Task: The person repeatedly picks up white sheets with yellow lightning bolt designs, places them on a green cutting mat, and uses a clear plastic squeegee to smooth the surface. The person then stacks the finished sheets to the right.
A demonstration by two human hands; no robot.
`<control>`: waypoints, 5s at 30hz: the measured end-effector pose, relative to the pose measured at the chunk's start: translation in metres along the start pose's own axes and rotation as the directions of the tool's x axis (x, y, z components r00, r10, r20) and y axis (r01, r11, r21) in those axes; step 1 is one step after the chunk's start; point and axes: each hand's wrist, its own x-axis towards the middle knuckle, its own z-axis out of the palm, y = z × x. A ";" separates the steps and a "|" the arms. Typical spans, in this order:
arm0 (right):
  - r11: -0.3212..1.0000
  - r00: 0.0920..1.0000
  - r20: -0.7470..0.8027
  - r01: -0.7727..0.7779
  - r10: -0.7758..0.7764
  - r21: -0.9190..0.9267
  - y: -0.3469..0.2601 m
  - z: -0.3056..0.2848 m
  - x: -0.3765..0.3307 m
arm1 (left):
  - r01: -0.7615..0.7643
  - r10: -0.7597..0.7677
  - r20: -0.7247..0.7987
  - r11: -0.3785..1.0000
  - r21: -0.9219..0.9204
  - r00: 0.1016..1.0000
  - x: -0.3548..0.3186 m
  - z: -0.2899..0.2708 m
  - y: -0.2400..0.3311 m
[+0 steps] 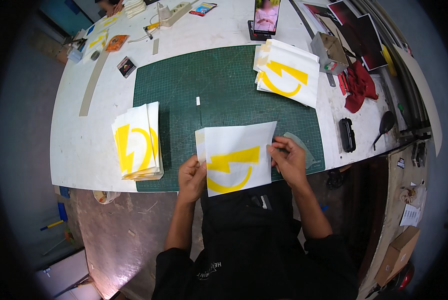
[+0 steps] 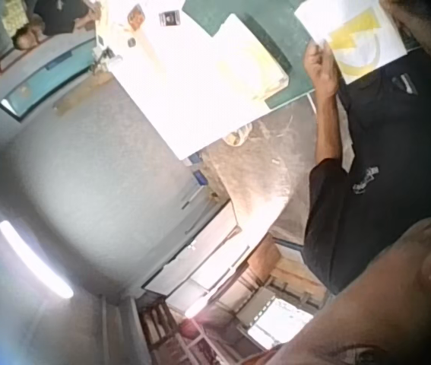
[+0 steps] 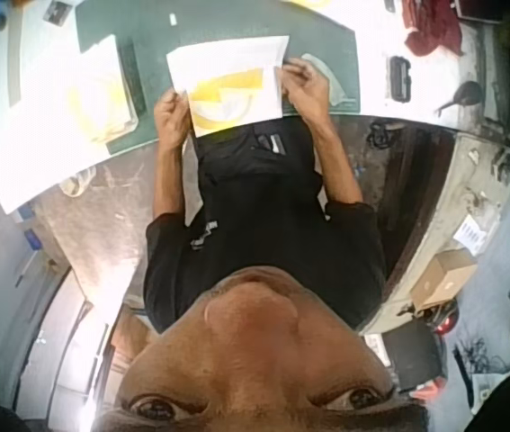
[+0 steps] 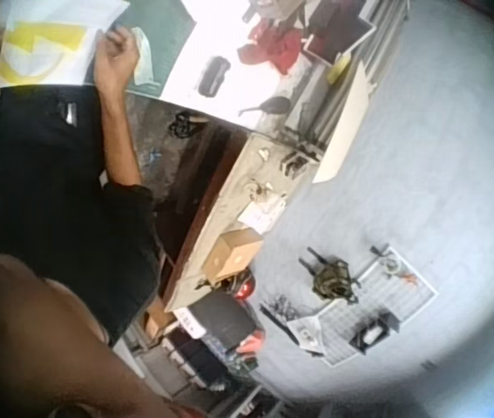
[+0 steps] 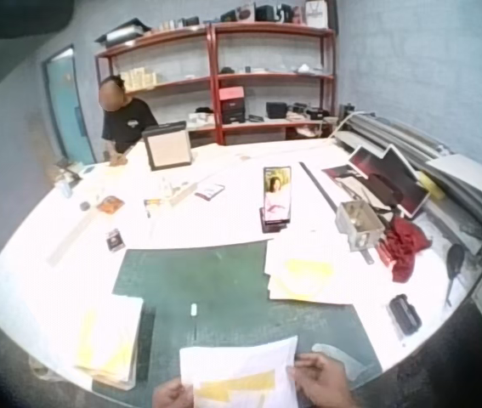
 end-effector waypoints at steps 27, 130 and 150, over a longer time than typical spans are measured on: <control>0.983 0.900 0.408 -0.099 0.155 -0.157 -0.023 -0.033 0.013 | 0.022 0.005 -0.066 0.918 0.396 0.998 0.022 -0.023 0.001; 0.986 0.976 0.158 0.138 -0.151 0.095 -0.007 -0.020 0.047 | -0.263 0.400 0.267 -0.066 0.963 0.877 0.007 0.030 -0.034; 0.034 0.648 0.703 0.742 -0.291 -0.670 -0.001 0.051 0.060 | -0.445 -0.156 0.435 -0.036 0.895 0.887 0.054 0.012 0.004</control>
